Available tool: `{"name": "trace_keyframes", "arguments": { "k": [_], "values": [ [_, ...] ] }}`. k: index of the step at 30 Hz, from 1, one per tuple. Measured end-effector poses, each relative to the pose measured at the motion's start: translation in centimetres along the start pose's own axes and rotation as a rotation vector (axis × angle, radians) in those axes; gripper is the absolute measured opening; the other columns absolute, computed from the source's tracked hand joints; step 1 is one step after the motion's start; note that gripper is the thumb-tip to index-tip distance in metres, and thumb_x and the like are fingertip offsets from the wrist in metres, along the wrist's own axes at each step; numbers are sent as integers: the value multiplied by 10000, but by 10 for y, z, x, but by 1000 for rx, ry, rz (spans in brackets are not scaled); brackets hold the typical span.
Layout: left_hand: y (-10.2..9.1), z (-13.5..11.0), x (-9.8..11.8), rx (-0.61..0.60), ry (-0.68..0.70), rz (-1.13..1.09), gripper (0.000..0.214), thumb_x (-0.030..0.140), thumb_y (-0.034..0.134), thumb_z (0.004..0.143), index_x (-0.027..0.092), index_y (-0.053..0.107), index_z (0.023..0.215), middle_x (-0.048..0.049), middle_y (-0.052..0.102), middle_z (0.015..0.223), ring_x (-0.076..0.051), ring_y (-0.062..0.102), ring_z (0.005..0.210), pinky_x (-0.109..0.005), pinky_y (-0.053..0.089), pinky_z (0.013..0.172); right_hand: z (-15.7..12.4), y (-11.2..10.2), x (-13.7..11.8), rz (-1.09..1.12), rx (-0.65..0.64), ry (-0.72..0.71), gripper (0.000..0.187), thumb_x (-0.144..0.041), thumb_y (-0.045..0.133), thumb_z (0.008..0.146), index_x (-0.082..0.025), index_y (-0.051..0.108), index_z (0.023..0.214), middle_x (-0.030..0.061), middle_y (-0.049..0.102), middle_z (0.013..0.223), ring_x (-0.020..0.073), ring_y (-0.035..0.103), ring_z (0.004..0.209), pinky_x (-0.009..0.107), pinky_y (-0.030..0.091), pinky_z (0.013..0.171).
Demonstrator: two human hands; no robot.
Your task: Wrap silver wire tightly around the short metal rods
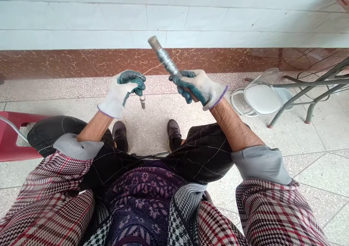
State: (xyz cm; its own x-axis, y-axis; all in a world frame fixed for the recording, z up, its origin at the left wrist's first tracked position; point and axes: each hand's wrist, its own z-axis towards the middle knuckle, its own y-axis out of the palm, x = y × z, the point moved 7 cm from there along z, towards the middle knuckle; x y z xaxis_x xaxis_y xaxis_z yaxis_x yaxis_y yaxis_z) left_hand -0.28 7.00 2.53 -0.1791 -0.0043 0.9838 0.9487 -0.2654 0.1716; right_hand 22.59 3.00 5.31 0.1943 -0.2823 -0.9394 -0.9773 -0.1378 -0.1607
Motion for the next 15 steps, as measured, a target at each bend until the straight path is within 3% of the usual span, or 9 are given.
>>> {"name": "trace_keyframes", "arguments": {
  "k": [3,6,10,15],
  "values": [
    [-10,1,9,91,-13,31,104,113,679,814,152,696,909,-32,710,841,-79,589,575,-204,489,516,-3,9,4,-21,-22,39,263,-353,842,855,-142,727,961,-29,562,568,82,444,375,217,324,306],
    [-10,-2,19,93,-13,-48,91,90,639,824,167,662,867,2,663,795,-38,448,467,-195,416,453,-3,16,7,-39,-29,62,251,-343,845,867,-142,726,959,-33,559,556,82,449,378,211,336,305],
    [4,-9,25,-30,9,-181,67,96,621,827,162,629,828,1,661,838,-20,389,449,-185,360,430,1,25,16,-72,-59,118,227,-317,846,870,-140,725,944,-29,563,557,85,455,390,209,358,303],
    [32,-25,12,-226,-85,-150,152,228,786,787,171,650,821,26,603,699,-47,425,448,-196,363,425,6,38,13,-110,-91,87,200,-305,827,880,-155,699,845,-25,555,553,82,445,385,213,359,299]
  ]
}}
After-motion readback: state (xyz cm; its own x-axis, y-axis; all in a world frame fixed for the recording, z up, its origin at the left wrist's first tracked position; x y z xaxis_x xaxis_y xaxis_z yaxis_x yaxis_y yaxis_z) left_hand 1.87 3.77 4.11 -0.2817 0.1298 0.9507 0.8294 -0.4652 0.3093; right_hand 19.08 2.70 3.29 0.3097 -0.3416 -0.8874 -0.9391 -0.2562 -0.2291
